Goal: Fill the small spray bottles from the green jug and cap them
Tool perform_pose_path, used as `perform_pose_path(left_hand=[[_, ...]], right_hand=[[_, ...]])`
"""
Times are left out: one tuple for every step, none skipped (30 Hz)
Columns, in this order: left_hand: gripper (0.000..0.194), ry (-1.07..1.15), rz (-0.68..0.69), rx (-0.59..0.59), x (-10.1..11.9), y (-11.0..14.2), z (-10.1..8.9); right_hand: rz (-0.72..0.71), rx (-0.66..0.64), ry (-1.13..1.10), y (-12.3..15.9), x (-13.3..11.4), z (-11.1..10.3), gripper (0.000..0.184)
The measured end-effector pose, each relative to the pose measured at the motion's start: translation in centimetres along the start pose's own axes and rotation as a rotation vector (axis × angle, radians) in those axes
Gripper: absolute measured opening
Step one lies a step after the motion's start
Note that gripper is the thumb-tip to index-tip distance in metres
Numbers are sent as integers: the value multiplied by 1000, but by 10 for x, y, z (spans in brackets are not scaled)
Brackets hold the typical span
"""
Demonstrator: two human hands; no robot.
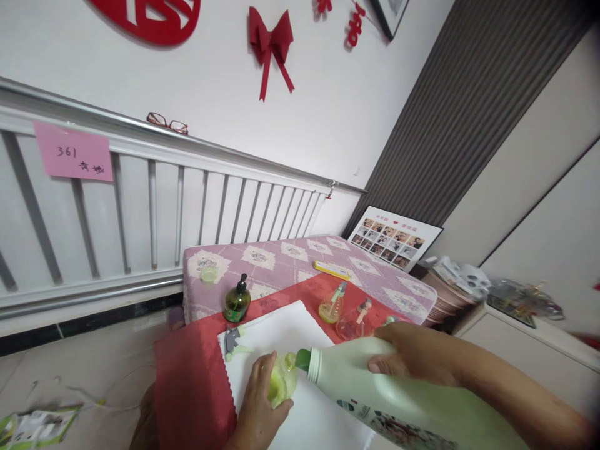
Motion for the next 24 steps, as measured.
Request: perform_pose_path(left_hand=[[87,-2,3,1,0,0,0],[87,-2,3,1,0,0,0],[88,0,1,1,1,0,0],[88,3,1,1,1,0,0],[87,7,2,0,2,1,-1],[87,11,1,-2,3,2,-1],[87,13,1,-2,3,3,-1],[87,13,0,-4,4,3,-2],[87,11,-3,-8,4,3,-2],[87,8,-6,-9,3,4,-2],[87,6,-6,-7,3,3,-2],[87,5,-1,-4,3,3,-2],[87,6,4,-3,2,3,-2],[87,8,7,-1,2,2,-1],[87,9,10,1,1,1,-1],[87,10,11,1,0,1,0],[88,10,11,1,0,1,0],[88,12,9,2,-1,1,0],[88,15,8,3,-2,1,1],[88,19,7,3,-2,1,1],[88,23,2,2,-2,1,1],[88,25,-2,1,-2,1,1],[87,24,-4,-5,-1,1,1],[87,21,-4,-11,-1,1,1]], right_hand=[[-4,-1,2,0,0,0,44],[-2,-3,2,0,0,0,43],[4,-2,1,1,1,0,43],[8,0,-2,1,1,0,44],[12,0,-5,2,1,0,43],[13,-7,-8,2,1,0,43],[10,-12,-9,2,0,0,43],[6,-12,-7,3,-1,0,43],[4,-11,-7,3,-1,0,43],[5,-9,-7,3,-1,-1,43],[6,-6,-8,3,-1,-1,44],[5,-2,-9,2,-1,-1,45],[2,-1,-9,2,-1,-1,45],[-2,-4,-11,1,-1,-1,44],[-8,-4,-11,0,-1,-1,44],[-12,2,-12,-1,0,-1,44],[-13,5,-13,-1,0,-1,45],[-11,8,-15,-2,1,-1,45],[-7,9,-15,-2,2,-1,45],[-4,11,-15,-2,2,-1,45],[-2,9,-13,-1,1,-1,44],[3,4,-13,-1,1,-1,43],[6,-1,-11,0,1,0,42],[7,-3,-8,1,1,0,41]])
Point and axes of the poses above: each hand's wrist, its own y-axis away from the middle knuckle, its own z-axis out of the palm, x = y × z, the point moved 9 cm from there along -y, towards the middle knuckle, and after that the axes turned 9 degrees about -x, right-handed, at the moved point
